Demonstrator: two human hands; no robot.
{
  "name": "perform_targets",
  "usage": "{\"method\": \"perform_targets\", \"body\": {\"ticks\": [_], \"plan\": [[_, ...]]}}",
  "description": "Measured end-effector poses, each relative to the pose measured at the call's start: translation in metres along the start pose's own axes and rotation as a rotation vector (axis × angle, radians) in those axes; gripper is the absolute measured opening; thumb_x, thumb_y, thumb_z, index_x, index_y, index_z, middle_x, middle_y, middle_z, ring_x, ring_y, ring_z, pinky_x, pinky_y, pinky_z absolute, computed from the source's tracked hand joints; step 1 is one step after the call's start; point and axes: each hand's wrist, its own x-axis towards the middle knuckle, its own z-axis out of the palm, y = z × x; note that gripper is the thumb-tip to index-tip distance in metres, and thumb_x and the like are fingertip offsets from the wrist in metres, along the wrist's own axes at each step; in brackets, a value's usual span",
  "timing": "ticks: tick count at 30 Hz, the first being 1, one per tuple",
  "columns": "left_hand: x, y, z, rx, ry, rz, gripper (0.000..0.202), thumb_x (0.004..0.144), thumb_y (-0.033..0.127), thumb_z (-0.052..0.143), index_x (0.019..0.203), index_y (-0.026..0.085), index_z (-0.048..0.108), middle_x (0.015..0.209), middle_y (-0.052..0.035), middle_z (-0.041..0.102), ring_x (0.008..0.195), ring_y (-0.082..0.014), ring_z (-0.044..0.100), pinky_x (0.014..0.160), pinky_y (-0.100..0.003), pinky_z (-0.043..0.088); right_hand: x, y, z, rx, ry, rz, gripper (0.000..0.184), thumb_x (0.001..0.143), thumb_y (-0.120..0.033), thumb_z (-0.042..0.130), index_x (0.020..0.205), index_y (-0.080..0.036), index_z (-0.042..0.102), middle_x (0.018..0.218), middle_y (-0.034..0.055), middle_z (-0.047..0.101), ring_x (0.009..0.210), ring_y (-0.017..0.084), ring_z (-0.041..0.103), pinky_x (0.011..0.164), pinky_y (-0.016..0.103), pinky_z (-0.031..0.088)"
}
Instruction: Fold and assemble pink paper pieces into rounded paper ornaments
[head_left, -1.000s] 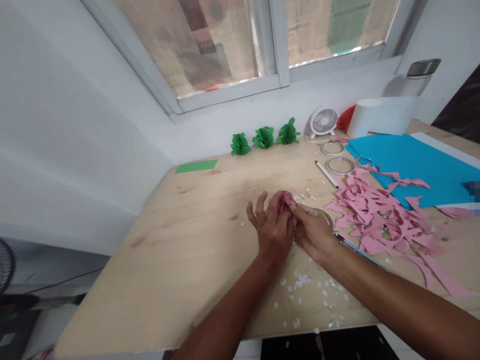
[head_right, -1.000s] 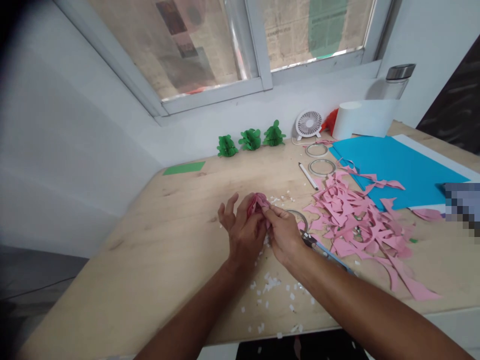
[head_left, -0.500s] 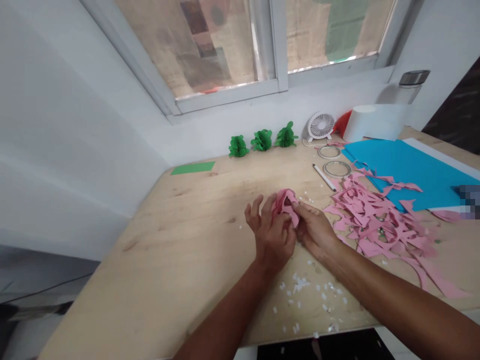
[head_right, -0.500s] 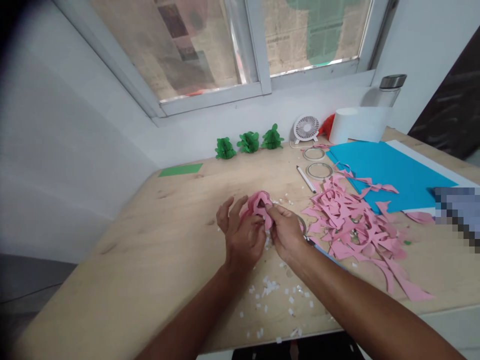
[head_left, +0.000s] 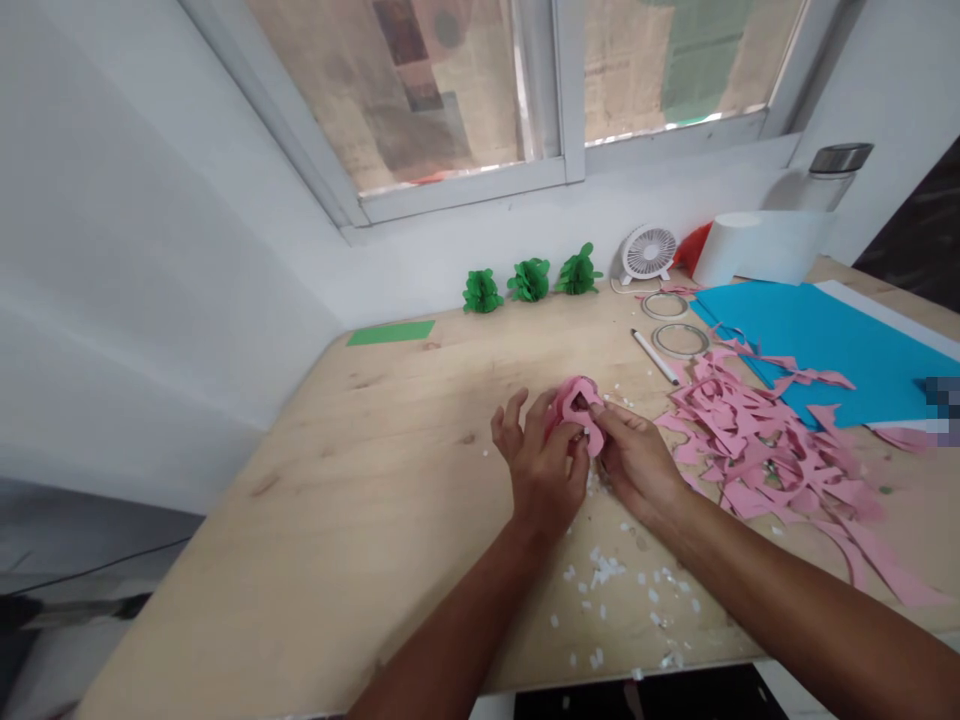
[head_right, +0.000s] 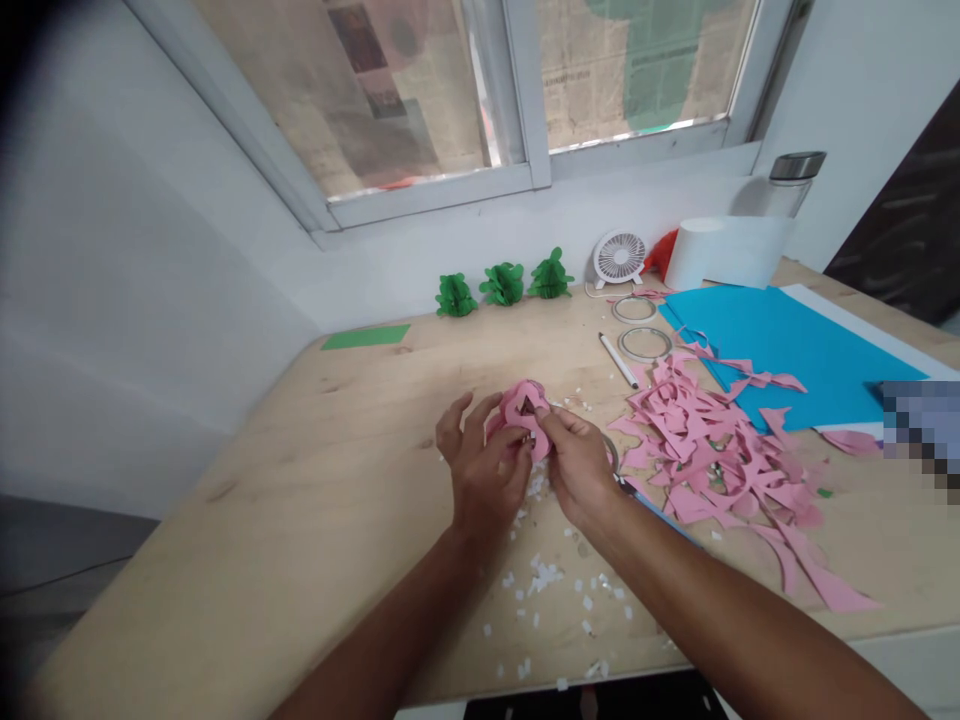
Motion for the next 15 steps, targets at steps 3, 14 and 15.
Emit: {"method": "perform_targets", "body": {"ticks": [3, 14, 15], "plan": [[0.0, 0.0022, -0.001, 0.033, -0.018, -0.013, 0.004, 0.072, 0.019, 0.06, 0.071, 0.021, 0.064, 0.116, -0.0076, 0.059, 0.123, -0.0312, 0.037, 0.101, -0.054, 0.025, -0.0007, 0.0008, 0.0005, -0.005, 0.001, 0.003, 0.015, 0.063, -0.029, 0.077, 0.066, -0.018, 0.068, 0.067, -0.0009, 0.067, 0.063, 0.01, 0.056, 0.062, 0.022, 0.044], [0.0026, 0.0041, -0.0053, -0.091, 0.022, -0.004, 0.008, 0.07, 0.013, 0.057, 0.068, 0.02, 0.061, 0.116, -0.0083, 0.058, 0.125, -0.0306, 0.036, 0.1, -0.054, 0.029, -0.0001, -0.0017, 0.0, -0.007, 0.009, -0.015, 0.015, 0.063, -0.028, 0.077, 0.071, -0.018, 0.069, 0.068, -0.0006, 0.068, 0.063, 0.012, 0.058, 0.062, 0.023, 0.046], [0.0029, 0.0049, -0.0072, -0.126, 0.023, 0.016, 0.007, 0.069, 0.013, 0.057, 0.068, 0.019, 0.061, 0.117, -0.009, 0.058, 0.125, -0.0308, 0.035, 0.1, -0.054, 0.03, 0.0004, -0.0038, 0.0, -0.004, 0.017, -0.018, 0.015, 0.063, -0.028, 0.077, 0.069, -0.018, 0.068, 0.068, -0.0006, 0.068, 0.061, 0.012, 0.058, 0.061, 0.023, 0.046]]}}
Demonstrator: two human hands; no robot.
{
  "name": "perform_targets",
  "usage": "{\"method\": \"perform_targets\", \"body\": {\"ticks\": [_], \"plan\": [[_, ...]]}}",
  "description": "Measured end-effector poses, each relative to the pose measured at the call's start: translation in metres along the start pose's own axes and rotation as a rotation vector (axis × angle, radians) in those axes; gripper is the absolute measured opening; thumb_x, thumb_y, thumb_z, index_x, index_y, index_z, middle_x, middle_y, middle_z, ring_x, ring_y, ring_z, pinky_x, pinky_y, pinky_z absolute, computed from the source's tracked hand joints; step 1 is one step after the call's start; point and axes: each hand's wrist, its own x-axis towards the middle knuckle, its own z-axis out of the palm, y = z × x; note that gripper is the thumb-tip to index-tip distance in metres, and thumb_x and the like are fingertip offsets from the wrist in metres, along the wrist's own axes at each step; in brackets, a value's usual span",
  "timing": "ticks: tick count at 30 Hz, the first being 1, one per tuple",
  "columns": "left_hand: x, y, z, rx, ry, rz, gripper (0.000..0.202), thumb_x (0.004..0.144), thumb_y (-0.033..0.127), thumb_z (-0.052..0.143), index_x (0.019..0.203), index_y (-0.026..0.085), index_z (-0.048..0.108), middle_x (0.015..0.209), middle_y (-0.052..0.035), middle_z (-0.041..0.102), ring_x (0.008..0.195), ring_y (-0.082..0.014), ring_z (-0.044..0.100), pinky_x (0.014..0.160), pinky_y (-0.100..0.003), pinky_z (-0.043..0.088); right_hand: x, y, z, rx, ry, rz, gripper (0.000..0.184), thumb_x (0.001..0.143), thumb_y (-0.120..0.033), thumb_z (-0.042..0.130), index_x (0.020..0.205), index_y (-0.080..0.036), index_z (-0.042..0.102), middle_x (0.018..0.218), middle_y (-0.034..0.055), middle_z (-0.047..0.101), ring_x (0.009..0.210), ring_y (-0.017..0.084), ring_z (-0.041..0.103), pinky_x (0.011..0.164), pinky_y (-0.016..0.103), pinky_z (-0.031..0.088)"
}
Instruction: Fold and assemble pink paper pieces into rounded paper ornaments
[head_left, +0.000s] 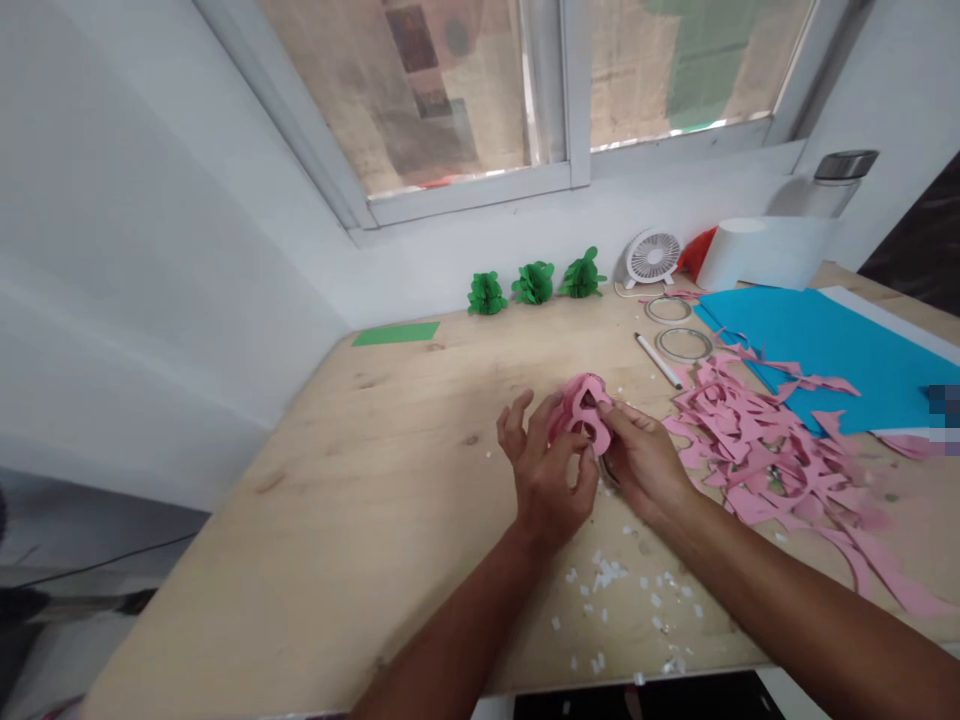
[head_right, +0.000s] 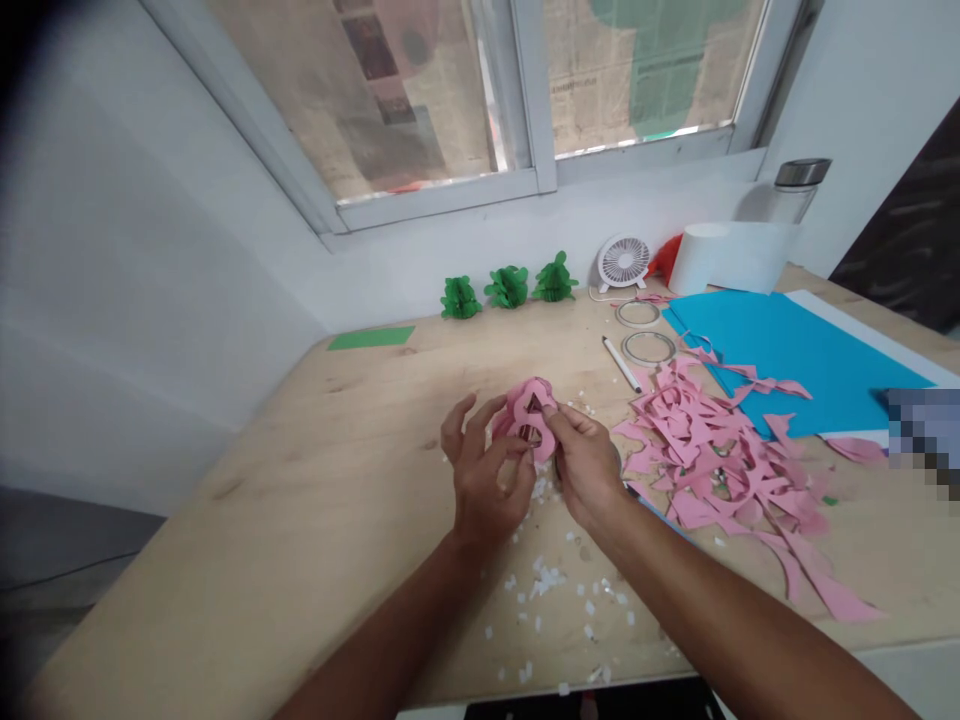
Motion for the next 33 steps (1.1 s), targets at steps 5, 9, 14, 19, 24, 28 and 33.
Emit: {"method": "perform_targets", "body": {"ticks": [5, 9, 14, 19, 24, 28, 33], "plan": [[-0.001, 0.004, -0.009, -0.132, 0.019, 0.085, 0.008, 0.07, 0.014, 0.054, 0.063, 0.017, 0.051, 0.114, -0.01, 0.058, 0.12, -0.0303, 0.041, 0.096, -0.052, 0.036, 0.002, -0.008, 0.0, 0.017, -0.008, -0.019, 0.015, 0.064, -0.028, 0.077, 0.07, -0.017, 0.068, 0.07, 0.0002, 0.069, 0.062, 0.012, 0.058, 0.062, 0.023, 0.046], [0.0, 0.0, -0.015, -0.163, 0.068, 0.063, 0.01, 0.074, 0.012, 0.049, 0.078, 0.018, 0.056, 0.111, -0.0101, 0.058, 0.116, -0.0276, 0.045, 0.094, -0.051, 0.039, 0.005, -0.009, -0.001, 0.011, -0.032, -0.041, 0.014, 0.066, -0.028, 0.076, 0.072, -0.017, 0.068, 0.073, 0.0006, 0.069, 0.067, 0.012, 0.059, 0.068, 0.024, 0.046], [0.003, -0.016, -0.015, -0.214, 0.106, -0.104, 0.011, 0.081, 0.014, 0.047, 0.084, 0.019, 0.057, 0.086, -0.0055, 0.063, 0.095, -0.0199, 0.056, 0.089, -0.044, 0.044, 0.009, -0.009, -0.004, 0.036, -0.025, -0.058, 0.01, 0.067, -0.026, 0.075, 0.072, -0.018, 0.07, 0.075, -0.0007, 0.068, 0.068, 0.011, 0.058, 0.069, 0.023, 0.045], [0.003, -0.03, -0.009, -0.308, 0.128, -0.386, 0.011, 0.084, 0.025, 0.051, 0.084, 0.016, 0.058, 0.085, -0.0056, 0.062, 0.084, -0.0169, 0.06, 0.08, -0.034, 0.048, 0.007, -0.01, -0.005, 0.009, -0.104, 0.015, 0.012, 0.068, -0.028, 0.074, 0.072, -0.018, 0.069, 0.074, 0.0005, 0.068, 0.066, 0.013, 0.058, 0.066, 0.025, 0.046], [-0.001, -0.031, -0.003, -0.541, 0.031, -0.517, 0.025, 0.085, 0.031, 0.051, 0.106, 0.017, 0.058, 0.105, -0.0098, 0.063, 0.1, -0.0195, 0.06, 0.088, -0.035, 0.046, 0.002, -0.009, -0.005, 0.02, -0.202, 0.094, 0.012, 0.071, -0.028, 0.073, 0.071, -0.017, 0.069, 0.071, -0.0001, 0.067, 0.064, 0.012, 0.057, 0.064, 0.024, 0.045], [-0.001, -0.029, -0.004, -0.643, 0.024, -0.509, 0.028, 0.085, 0.031, 0.052, 0.11, 0.018, 0.056, 0.111, -0.0107, 0.06, 0.103, -0.0202, 0.059, 0.089, -0.036, 0.047, 0.001, -0.006, -0.006, 0.031, -0.221, 0.144, 0.012, 0.072, -0.029, 0.072, 0.076, -0.018, 0.07, 0.07, -0.0006, 0.066, 0.061, 0.012, 0.056, 0.06, 0.024, 0.044], [0.001, -0.021, -0.012, -0.579, 0.028, -0.322, 0.026, 0.084, 0.024, 0.051, 0.109, 0.018, 0.053, 0.113, -0.0118, 0.056, 0.111, -0.0221, 0.053, 0.094, -0.041, 0.045, 0.002, -0.003, -0.008, 0.009, -0.196, 0.157, 0.012, 0.07, -0.03, 0.072, 0.075, -0.019, 0.069, 0.072, -0.0004, 0.068, 0.061, 0.013, 0.057, 0.062, 0.027, 0.043]]}}
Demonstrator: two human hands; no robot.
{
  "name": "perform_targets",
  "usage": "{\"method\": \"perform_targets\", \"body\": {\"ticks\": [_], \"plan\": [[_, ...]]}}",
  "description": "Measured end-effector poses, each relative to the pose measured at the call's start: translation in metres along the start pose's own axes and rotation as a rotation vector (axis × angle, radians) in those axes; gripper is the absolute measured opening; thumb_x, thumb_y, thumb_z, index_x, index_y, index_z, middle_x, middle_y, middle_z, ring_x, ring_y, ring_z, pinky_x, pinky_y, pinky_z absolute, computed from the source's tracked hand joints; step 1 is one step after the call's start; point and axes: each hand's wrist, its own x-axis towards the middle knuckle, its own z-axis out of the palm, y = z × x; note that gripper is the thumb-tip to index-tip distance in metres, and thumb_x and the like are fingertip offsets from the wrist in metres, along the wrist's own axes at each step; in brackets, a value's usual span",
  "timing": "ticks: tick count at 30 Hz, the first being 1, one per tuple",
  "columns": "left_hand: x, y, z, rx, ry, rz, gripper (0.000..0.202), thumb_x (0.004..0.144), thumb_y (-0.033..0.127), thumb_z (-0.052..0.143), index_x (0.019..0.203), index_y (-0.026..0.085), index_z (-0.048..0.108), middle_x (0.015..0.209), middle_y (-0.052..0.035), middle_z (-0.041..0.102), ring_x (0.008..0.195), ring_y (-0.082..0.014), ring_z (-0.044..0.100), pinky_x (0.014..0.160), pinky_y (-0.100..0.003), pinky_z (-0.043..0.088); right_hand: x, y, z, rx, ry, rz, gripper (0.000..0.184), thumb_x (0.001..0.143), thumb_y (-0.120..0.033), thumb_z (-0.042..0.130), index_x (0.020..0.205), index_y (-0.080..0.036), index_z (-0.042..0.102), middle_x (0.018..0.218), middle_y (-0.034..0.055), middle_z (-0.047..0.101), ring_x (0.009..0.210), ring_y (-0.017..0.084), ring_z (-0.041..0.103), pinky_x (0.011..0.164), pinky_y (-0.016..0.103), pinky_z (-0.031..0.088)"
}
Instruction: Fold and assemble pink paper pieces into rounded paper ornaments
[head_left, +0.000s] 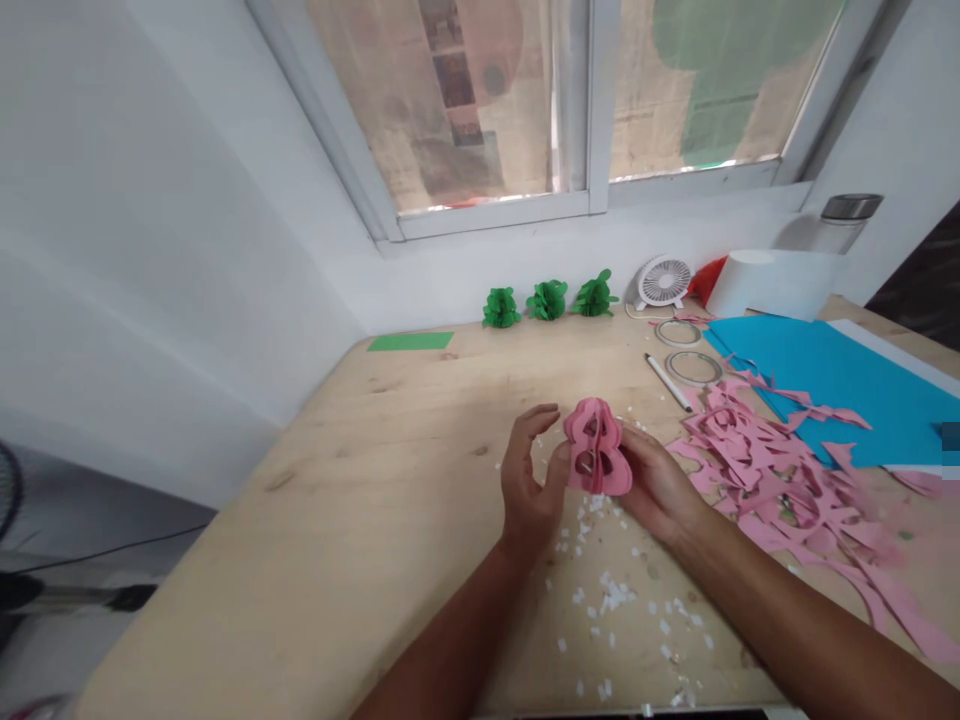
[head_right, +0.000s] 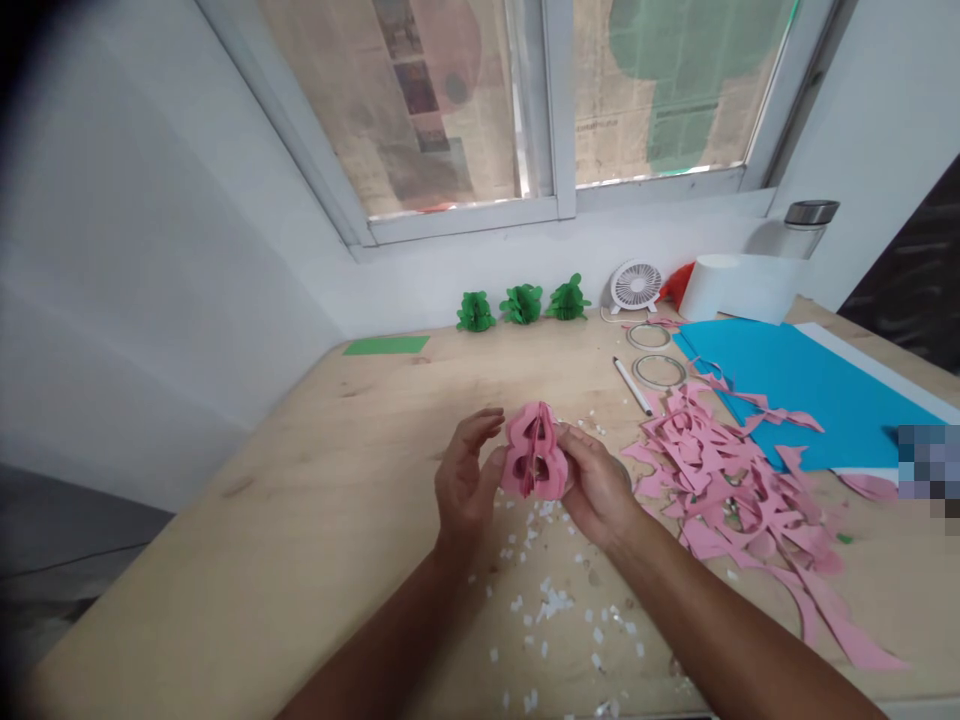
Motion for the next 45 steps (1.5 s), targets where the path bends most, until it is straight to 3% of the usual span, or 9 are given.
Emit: {"method": "perform_targets", "body": {"ticks": [6, 9, 15, 22, 31, 45], "plan": [[-0.002, 0.025, -0.002, 0.268, -0.01, 0.365, 0.025, 0.075, 0.014, 0.055, 0.099, 0.02, 0.054, 0.121, -0.0107, 0.051, 0.118, -0.0267, 0.046, 0.097, -0.051, 0.04, -0.002, -0.001, 0.004, -0.026, -0.018, -0.022, 0.014, 0.071, -0.032, 0.071, 0.076, -0.019, 0.069, 0.07, -0.0004, 0.065, 0.063, 0.013, 0.056, 0.062, 0.026, 0.043], [-0.003, 0.032, 0.001, 0.417, -0.049, 0.475, 0.018, 0.072, 0.016, 0.058, 0.089, 0.022, 0.057, 0.126, -0.0084, 0.049, 0.119, -0.0296, 0.044, 0.094, -0.052, 0.041, -0.002, -0.002, 0.006, -0.051, -0.009, -0.059, 0.016, 0.07, -0.034, 0.072, 0.074, -0.019, 0.068, 0.069, -0.0004, 0.065, 0.063, 0.013, 0.056, 0.061, 0.025, 0.044], [-0.002, 0.028, 0.007, 0.599, -0.005, 0.397, 0.012, 0.071, 0.012, 0.059, 0.079, 0.02, 0.062, 0.117, -0.0089, 0.055, 0.122, -0.0307, 0.04, 0.098, -0.052, 0.037, -0.001, -0.001, 0.006, -0.05, 0.039, -0.085, 0.02, 0.067, -0.036, 0.074, 0.074, -0.018, 0.068, 0.067, -0.0005, 0.064, 0.06, 0.013, 0.055, 0.058, 0.025, 0.043], [-0.002, 0.024, 0.01, 0.667, -0.039, 0.356, 0.005, 0.072, 0.02, 0.062, 0.077, 0.022, 0.065, 0.116, -0.0079, 0.058, 0.123, -0.0307, 0.038, 0.1, -0.052, 0.032, -0.001, 0.002, 0.005, -0.077, 0.031, -0.124, 0.017, 0.071, -0.034, 0.072, 0.072, -0.018, 0.067, 0.063, -0.0008, 0.064, 0.054, 0.011, 0.052, 0.054, 0.024, 0.041], [-0.002, 0.02, 0.012, 0.655, -0.034, 0.363, 0.007, 0.072, 0.019, 0.063, 0.077, 0.022, 0.065, 0.116, -0.0073, 0.059, 0.122, -0.0302, 0.04, 0.1, -0.052, 0.032, -0.004, 0.004, 0.01, -0.094, 0.018, -0.108, 0.023, 0.065, -0.037, 0.076, 0.077, -0.019, 0.068, 0.069, 0.0009, 0.068, 0.066, 0.015, 0.06, 0.059, 0.025, 0.044], [-0.003, 0.014, 0.01, 0.571, -0.013, 0.314, 0.011, 0.077, 0.015, 0.053, 0.083, 0.018, 0.062, 0.115, -0.0105, 0.058, 0.121, -0.0268, 0.042, 0.1, -0.047, 0.037, -0.006, 0.004, 0.011, -0.07, 0.01, -0.073, 0.017, 0.066, -0.03, 0.075, 0.078, -0.019, 0.069, 0.066, -0.0008, 0.067, 0.059, 0.012, 0.057, 0.059, 0.023, 0.043]]}}
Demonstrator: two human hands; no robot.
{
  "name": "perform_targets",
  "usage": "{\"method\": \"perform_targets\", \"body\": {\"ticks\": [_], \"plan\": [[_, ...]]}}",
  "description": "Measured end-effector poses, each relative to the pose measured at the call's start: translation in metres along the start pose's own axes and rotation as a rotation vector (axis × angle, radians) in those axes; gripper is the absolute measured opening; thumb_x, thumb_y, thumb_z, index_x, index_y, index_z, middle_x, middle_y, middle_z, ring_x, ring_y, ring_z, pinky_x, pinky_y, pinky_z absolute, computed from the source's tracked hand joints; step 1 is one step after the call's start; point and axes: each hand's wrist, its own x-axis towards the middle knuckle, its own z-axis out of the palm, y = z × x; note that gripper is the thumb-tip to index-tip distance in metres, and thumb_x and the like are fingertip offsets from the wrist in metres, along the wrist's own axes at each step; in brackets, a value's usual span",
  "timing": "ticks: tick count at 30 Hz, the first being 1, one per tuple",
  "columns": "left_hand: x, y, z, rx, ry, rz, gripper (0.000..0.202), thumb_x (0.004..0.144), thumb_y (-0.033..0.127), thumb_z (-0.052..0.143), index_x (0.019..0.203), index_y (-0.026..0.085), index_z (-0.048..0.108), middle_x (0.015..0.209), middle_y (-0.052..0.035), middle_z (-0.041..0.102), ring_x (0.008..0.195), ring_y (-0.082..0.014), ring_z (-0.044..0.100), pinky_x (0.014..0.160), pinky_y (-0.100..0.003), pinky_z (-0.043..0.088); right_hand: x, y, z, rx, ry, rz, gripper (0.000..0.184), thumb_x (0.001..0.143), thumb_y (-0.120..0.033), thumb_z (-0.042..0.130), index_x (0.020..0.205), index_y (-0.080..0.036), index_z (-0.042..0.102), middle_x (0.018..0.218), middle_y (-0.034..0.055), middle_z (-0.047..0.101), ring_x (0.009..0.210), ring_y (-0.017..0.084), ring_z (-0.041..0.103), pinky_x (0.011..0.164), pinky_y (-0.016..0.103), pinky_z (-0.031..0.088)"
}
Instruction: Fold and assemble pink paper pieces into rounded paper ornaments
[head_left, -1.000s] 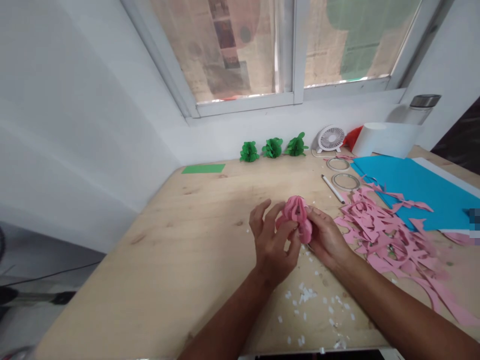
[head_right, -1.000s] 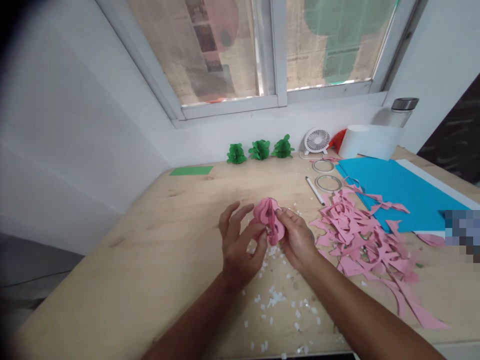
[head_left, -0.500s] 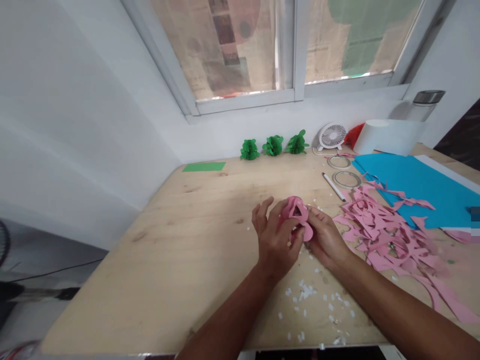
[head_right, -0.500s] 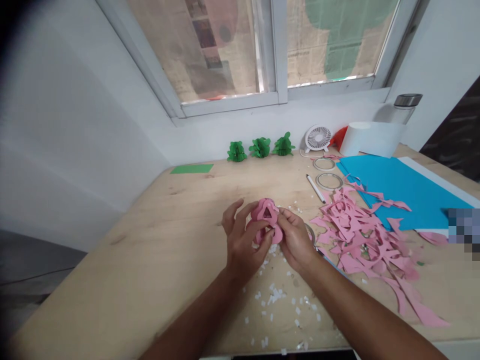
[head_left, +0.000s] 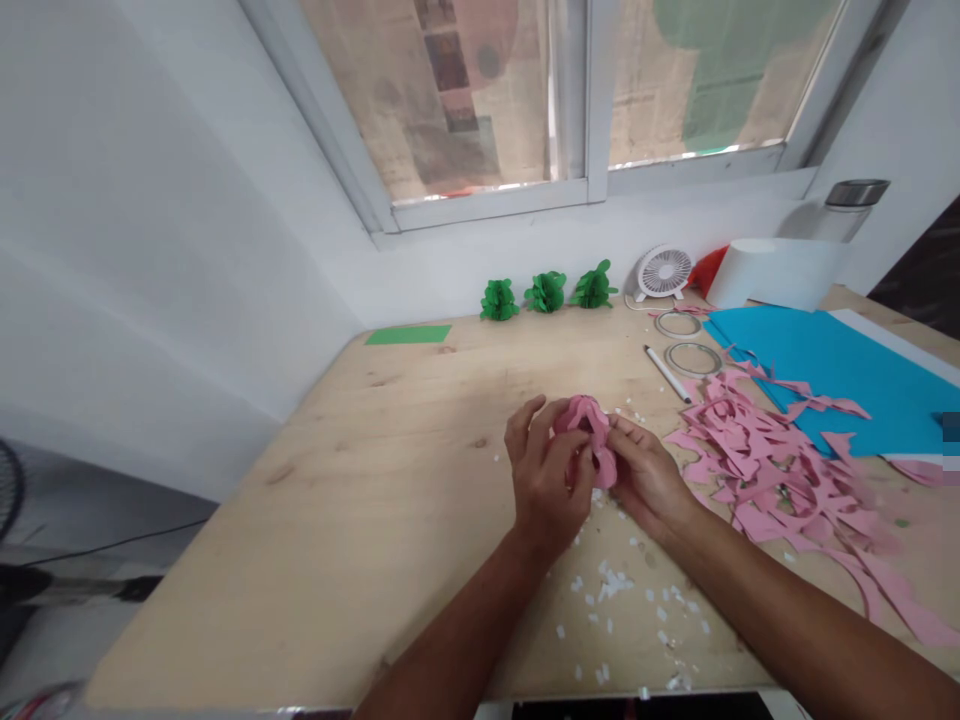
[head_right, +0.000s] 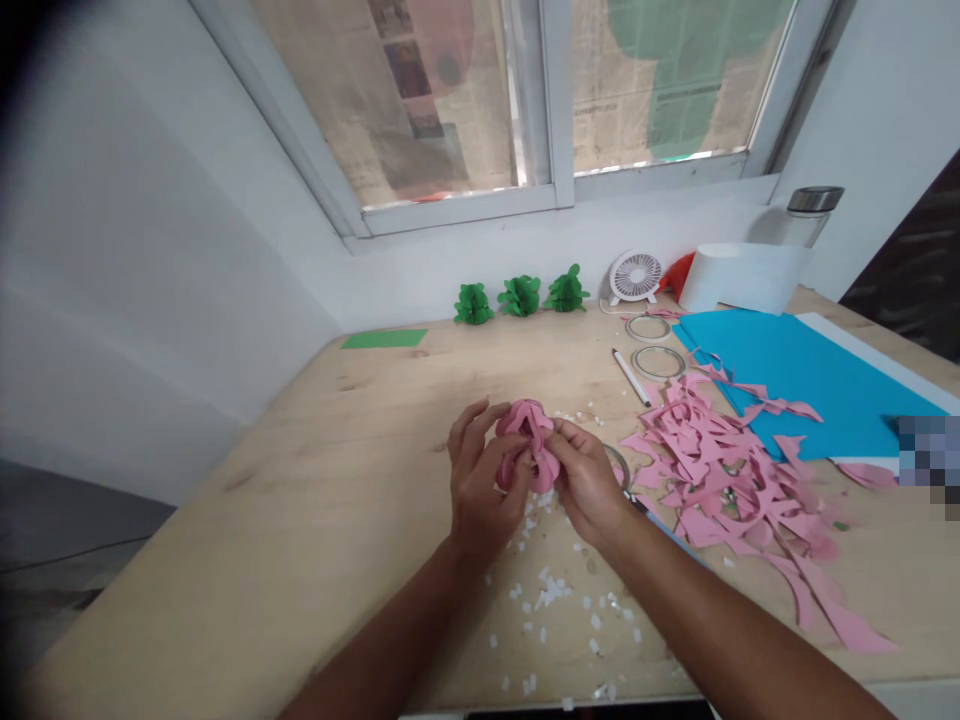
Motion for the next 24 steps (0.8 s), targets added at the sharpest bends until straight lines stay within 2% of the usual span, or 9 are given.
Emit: {"method": "perform_targets", "body": {"ticks": [4, 9, 12, 15, 21, 24], "plan": [[0.0003, -0.0033, -0.0002, -0.057, 0.059, -0.025, 0.016, 0.078, 0.012, 0.052, 0.092, 0.017, 0.06, 0.113, -0.0115, 0.058, 0.119, -0.0255, 0.044, 0.098, -0.046, 0.039, 0.0005, 0.0046, -0.0019, -0.079, 0.004, -0.036, 0.017, 0.067, -0.033, 0.075, 0.075, -0.02, 0.068, 0.069, -0.0012, 0.068, 0.06, 0.012, 0.057, 0.063, 0.024, 0.044], [-0.0002, -0.0069, -0.0011, -0.123, 0.061, -0.104, 0.019, 0.081, 0.013, 0.051, 0.098, 0.018, 0.058, 0.113, -0.0099, 0.058, 0.117, -0.0229, 0.047, 0.099, -0.046, 0.04, 0.0018, 0.0081, -0.0055, -0.314, 0.016, -0.145, 0.029, 0.071, -0.038, 0.071, 0.095, -0.022, 0.07, 0.086, 0.0013, 0.071, 0.079, 0.017, 0.062, 0.074, 0.029, 0.047], [-0.0005, -0.0074, -0.0014, -0.176, 0.066, -0.146, 0.016, 0.081, 0.015, 0.053, 0.095, 0.018, 0.058, 0.112, -0.0095, 0.058, 0.115, -0.0221, 0.049, 0.098, -0.046, 0.04, 0.0017, 0.0074, -0.007, -0.397, 0.038, -0.165, 0.03, 0.073, -0.04, 0.069, 0.097, -0.023, 0.07, 0.089, 0.0022, 0.071, 0.08, 0.018, 0.062, 0.07, 0.028, 0.047], [-0.0003, -0.0068, -0.0019, -0.222, 0.058, -0.172, 0.013, 0.081, 0.016, 0.054, 0.093, 0.018, 0.059, 0.111, -0.0093, 0.058, 0.114, -0.0217, 0.049, 0.099, -0.045, 0.04, 0.0016, 0.0071, -0.0075, -0.397, 0.036, -0.16, 0.03, 0.073, -0.04, 0.069, 0.097, -0.023, 0.07, 0.089, 0.0026, 0.071, 0.077, 0.018, 0.062, 0.067, 0.028, 0.047], [-0.0002, -0.007, -0.0034, -0.257, 0.029, -0.198, 0.013, 0.081, 0.017, 0.054, 0.093, 0.018, 0.059, 0.112, -0.0097, 0.057, 0.114, -0.0221, 0.049, 0.099, -0.046, 0.039, 0.0022, 0.0088, -0.0069, -0.27, -0.006, -0.12, 0.027, 0.072, -0.036, 0.071, 0.096, -0.023, 0.07, 0.09, 0.002, 0.071, 0.08, 0.017, 0.063, 0.077, 0.03, 0.046], [-0.0006, -0.0077, -0.0036, -0.28, 0.016, -0.203, 0.013, 0.081, 0.02, 0.054, 0.093, 0.018, 0.059, 0.112, -0.0102, 0.057, 0.114, -0.0227, 0.049, 0.098, -0.046, 0.04, 0.0019, 0.0084, -0.0065, -0.223, -0.015, -0.084, 0.026, 0.071, -0.036, 0.072, 0.094, -0.023, 0.07, 0.085, 0.0016, 0.071, 0.076, 0.017, 0.062, 0.075, 0.029, 0.046]]}}
